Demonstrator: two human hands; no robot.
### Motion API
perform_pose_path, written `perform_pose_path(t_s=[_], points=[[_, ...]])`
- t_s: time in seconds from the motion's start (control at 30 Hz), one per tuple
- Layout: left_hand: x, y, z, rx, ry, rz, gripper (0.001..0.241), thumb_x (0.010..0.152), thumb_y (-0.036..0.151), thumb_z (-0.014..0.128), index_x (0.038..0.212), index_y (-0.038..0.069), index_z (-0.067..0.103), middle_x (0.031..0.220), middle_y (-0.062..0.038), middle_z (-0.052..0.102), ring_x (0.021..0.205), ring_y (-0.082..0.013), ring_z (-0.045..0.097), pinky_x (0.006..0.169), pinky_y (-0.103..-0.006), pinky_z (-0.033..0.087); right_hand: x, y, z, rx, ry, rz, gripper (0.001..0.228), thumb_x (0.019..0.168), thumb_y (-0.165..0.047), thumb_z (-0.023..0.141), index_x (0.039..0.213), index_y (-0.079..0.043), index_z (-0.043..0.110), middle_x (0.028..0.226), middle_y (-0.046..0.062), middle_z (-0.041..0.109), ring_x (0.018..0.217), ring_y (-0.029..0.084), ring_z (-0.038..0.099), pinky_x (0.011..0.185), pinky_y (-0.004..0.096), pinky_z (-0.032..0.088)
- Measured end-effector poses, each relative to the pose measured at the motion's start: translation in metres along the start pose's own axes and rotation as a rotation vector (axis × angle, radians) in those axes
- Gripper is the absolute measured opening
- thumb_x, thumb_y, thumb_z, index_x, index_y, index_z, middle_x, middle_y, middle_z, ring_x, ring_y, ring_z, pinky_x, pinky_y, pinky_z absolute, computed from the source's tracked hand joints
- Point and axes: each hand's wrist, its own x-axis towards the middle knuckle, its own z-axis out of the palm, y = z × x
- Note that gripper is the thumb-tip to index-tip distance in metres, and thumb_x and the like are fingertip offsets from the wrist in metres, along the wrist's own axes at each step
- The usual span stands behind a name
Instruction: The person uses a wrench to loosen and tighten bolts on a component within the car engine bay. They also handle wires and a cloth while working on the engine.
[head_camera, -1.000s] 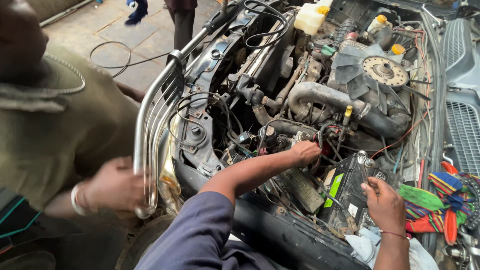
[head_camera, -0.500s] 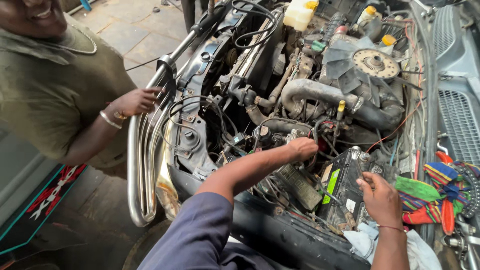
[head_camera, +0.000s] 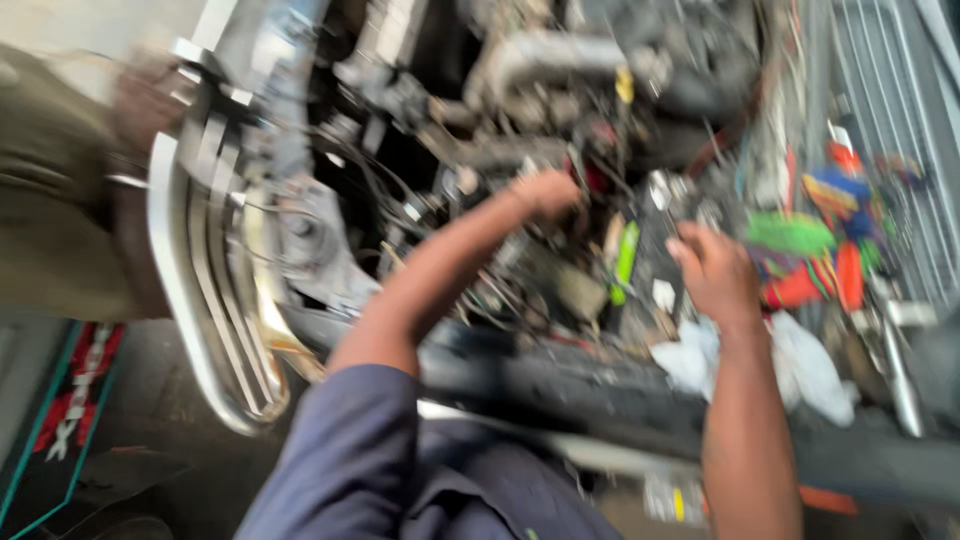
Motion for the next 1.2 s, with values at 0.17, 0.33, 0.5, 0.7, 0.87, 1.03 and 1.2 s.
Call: perform_pose_path(t_s=[0.17, 0.33, 0.5, 0.7, 0.87, 1.03, 1.2], points=[[-0.038, 0.011, -0.028, -0.115, 0.172, -0.107, 0.025, 0.068, 0.024, 0.085, 0.085, 0.007, 0.078, 0.088, -0.021, 0.074, 0.087, -0.0424, 0.070, 0.077, -0.0496, 0.057, -0.004, -0.010, -0.006, 0.089, -0.042, 0.102, 0.024, 0.096, -0.020, 0.074, 0.114, -0.004, 0.071, 0.104, 0.016, 0.074, 0.091, 0.031, 0.074, 0.080, 0.041, 0.057], [-0.044, 0.029, -0.045, -0.157, 0.195, -0.258, 0.027, 0.076, 0.027, 0.083, 0.082, 0.002, 0.075, 0.088, -0.024, 0.072, 0.086, -0.0428, 0.070, 0.077, -0.0493, 0.057, 0.000, -0.023, -0.014, 0.080, -0.010, 0.051, 0.023, 0.096, -0.018, 0.075, 0.112, -0.002, 0.071, 0.101, 0.016, 0.074, 0.090, 0.031, 0.073, 0.077, 0.041, 0.056], [-0.034, 0.020, -0.017, -0.013, 0.157, -0.084, 0.007, 0.078, 0.009, 0.072, 0.081, 0.004, 0.074, 0.090, -0.021, 0.074, 0.086, -0.0415, 0.072, 0.075, -0.0478, 0.059, -0.005, -0.016, -0.013, 0.143, -0.015, 0.089, 0.023, 0.097, -0.019, 0.073, 0.113, -0.003, 0.070, 0.102, 0.015, 0.074, 0.089, 0.030, 0.074, 0.077, 0.040, 0.057], [-0.034, 0.008, -0.019, -0.104, 0.156, -0.144, 0.023, 0.071, 0.022, 0.078, 0.088, 0.007, 0.077, 0.090, -0.020, 0.074, 0.088, -0.0414, 0.071, 0.078, -0.0491, 0.058, -0.001, -0.008, -0.013, 0.082, 0.004, 0.082, 0.025, 0.096, -0.023, 0.071, 0.113, -0.005, 0.070, 0.099, 0.017, 0.073, 0.090, 0.036, 0.071, 0.077, 0.044, 0.055], [-0.033, 0.015, -0.013, -0.078, 0.088, -0.288, 0.018, 0.078, 0.018, 0.074, 0.093, 0.009, 0.077, 0.099, -0.018, 0.075, 0.096, -0.0375, 0.072, 0.081, -0.0490, 0.060, 0.003, -0.008, -0.011, 0.079, -0.027, 0.138, 0.028, 0.095, -0.026, 0.070, 0.114, -0.006, 0.070, 0.095, 0.016, 0.075, 0.090, 0.035, 0.072, 0.078, 0.045, 0.055], [-0.025, 0.027, -0.011, -0.109, 0.031, -0.340, 0.022, 0.067, 0.011, 0.076, 0.088, 0.010, 0.077, 0.095, -0.019, 0.075, 0.093, -0.0373, 0.074, 0.079, -0.0476, 0.061, 0.008, -0.002, -0.007, 0.078, -0.028, 0.165, 0.032, 0.091, -0.027, 0.071, 0.115, -0.005, 0.071, 0.099, 0.016, 0.076, 0.089, 0.031, 0.075, 0.077, 0.041, 0.057], [-0.031, 0.050, 0.001, -0.105, 0.277, -0.420, 0.012, 0.074, 0.010, 0.071, 0.082, 0.006, 0.078, 0.090, -0.020, 0.075, 0.087, -0.0376, 0.075, 0.075, -0.0465, 0.061, 0.003, 0.002, 0.002, 0.064, -0.060, 0.218, 0.031, 0.093, -0.025, 0.071, 0.117, -0.005, 0.071, 0.101, 0.016, 0.077, 0.086, 0.029, 0.077, 0.076, 0.040, 0.058]])
